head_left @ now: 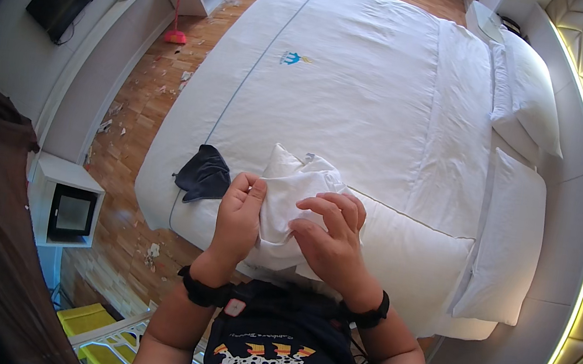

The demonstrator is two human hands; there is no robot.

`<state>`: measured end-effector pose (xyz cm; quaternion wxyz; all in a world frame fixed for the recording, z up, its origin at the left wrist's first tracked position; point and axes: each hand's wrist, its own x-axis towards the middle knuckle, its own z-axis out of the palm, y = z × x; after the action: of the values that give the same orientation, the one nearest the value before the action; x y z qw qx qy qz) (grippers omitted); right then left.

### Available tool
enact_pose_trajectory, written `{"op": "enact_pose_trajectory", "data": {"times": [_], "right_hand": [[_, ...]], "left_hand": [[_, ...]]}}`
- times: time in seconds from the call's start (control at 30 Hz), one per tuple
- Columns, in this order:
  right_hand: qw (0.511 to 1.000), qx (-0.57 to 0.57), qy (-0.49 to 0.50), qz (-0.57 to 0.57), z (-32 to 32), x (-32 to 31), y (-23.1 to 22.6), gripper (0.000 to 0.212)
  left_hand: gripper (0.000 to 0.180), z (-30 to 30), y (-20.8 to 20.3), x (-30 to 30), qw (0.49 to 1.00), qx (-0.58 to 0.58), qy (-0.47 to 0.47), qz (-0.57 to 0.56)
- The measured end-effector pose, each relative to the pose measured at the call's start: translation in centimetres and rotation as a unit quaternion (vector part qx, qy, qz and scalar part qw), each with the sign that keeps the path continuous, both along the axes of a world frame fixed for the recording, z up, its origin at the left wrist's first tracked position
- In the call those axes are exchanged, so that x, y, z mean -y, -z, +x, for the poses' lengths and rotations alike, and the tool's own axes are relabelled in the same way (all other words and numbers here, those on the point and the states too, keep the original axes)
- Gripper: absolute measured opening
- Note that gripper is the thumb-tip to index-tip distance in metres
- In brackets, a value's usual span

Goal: The person inserts a pillow into a white pillowcase on a bed. They repeatedly pull the case over the pillow, adjust the corners, and smooth the fabric to fit the pillow inside.

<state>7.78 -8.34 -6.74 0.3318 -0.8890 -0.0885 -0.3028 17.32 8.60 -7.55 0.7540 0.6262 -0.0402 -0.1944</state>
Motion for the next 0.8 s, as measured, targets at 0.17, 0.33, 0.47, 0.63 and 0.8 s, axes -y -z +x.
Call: {"op": "enact_pose_trajectory", "data": {"times": [0.17,0.33,0.47,0.63,0.8], "right_hand": [[0.998,0.041,-0.006,0.043,0.4,0.8,0.2,0.022],[0.987,0.033,0.018,0.155,0.4,0.2,1.4,0.016],[0.982,0.036,0.033,0.181,0.5,0.7,2.0,0.016],[0.974,0.034,-0.016,0.225,0.7,0.8,1.9,0.021],[0.972,0.094,0.142,0.162,1.4,0.1,0.6,0.023]], "left_hand": [[0.015,0.3,-0.1,-1.0,0.992,0.049,0.034,0.112],[0.016,-0.6,-1.3,0.0,0.884,0.360,-0.033,0.295],[0.023,-1.0,-1.4,-0.8,0.866,0.428,0.102,0.235],[0.016,-2.0,-1.7,0.7,0.925,0.301,0.151,0.177],[0.010,-2.4,-0.8,0.6,0.959,0.188,0.087,0.192]]}}
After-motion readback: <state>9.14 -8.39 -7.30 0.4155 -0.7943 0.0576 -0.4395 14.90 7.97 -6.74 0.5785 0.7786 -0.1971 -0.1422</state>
